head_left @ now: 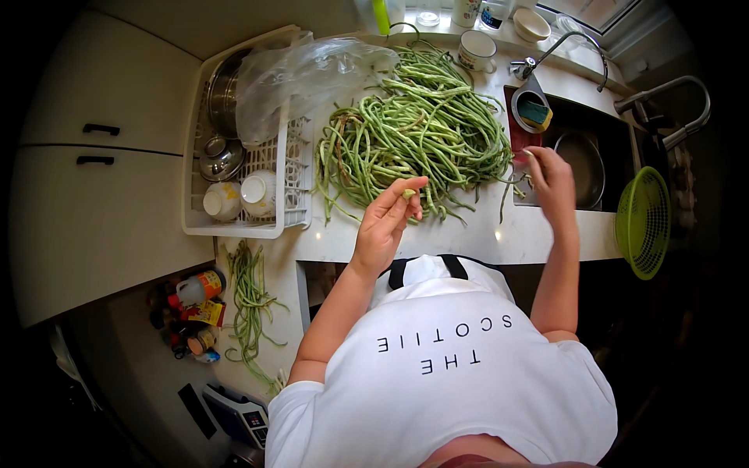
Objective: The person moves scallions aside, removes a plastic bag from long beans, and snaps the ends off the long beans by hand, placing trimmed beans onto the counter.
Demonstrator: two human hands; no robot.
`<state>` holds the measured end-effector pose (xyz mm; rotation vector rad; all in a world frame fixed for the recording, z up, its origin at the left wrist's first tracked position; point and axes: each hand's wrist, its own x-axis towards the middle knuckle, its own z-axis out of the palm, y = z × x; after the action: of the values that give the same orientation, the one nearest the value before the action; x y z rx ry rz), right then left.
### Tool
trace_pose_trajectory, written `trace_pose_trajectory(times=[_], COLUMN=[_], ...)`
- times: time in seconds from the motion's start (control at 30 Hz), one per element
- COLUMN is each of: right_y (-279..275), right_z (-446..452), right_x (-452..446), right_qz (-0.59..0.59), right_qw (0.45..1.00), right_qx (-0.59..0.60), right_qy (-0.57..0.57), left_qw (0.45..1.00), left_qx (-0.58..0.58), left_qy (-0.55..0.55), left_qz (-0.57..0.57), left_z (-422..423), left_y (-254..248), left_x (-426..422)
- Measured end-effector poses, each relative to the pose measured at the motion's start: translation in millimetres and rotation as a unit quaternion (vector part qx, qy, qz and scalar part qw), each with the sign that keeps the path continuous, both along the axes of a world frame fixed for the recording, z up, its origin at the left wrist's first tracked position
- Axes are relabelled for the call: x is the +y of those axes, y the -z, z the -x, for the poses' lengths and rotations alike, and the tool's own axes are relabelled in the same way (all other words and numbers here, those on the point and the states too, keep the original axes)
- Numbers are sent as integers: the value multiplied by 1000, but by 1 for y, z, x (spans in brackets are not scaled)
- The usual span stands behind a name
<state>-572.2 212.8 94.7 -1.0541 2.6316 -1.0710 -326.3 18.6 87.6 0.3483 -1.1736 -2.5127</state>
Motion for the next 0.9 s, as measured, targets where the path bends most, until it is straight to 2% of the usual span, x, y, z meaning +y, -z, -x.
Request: trace_pose_trajectory(times=[0.03,0.13,0.2,0.23,0.3,0.4,0.43,0.53,0.6,0.63,0.7,0.77,0.83,0.9], right_y=[-4,2,-5,-10,-18,-15,-16,-24,-28,-15,-7,3,1,0], right_z=[9,15,11,5,-11,-24,-29,-60,-90,-99,-94,-74,-46,-15], right_x=[13,30,22,16,0,-18,-24,-41,-55,-56,-52,-41,-21,7], right_qz=[-102,-108,-9,-10,56,95,117,198,182,163,133,166,129,-39], right_qw=[992,982,996,996,996,990,984,946,914,910,931,953,976,999], right_qx=[79,153,86,86,-48,-28,-28,-179,-230,-245,-199,-158,-154,-19], right_qy=[-5,16,-12,-12,-50,-100,-132,-187,-281,-291,-275,-199,-81,-31], left_qw=[1000,1000,999,999,998,996,996,992,994,995,982,977,970,963], left_qx=[0,-9,7,7,28,36,35,15,-68,-66,-129,-148,-174,-190], left_qy=[0,-9,-32,-31,-36,-39,-39,-32,-21,7,58,63,57,0], left_qz=[0,-1,25,24,43,76,77,122,82,69,122,141,162,190], left_z=[0,1,3,4,6,5,5,1,7,11,7,4,-3,-13], left_y=[1,2,2,2,2,-2,-2,-2,0,-3,5,14,22,26], left_x=[0,2,4,5,6,6,6,5,15,17,12,9,3,-7])
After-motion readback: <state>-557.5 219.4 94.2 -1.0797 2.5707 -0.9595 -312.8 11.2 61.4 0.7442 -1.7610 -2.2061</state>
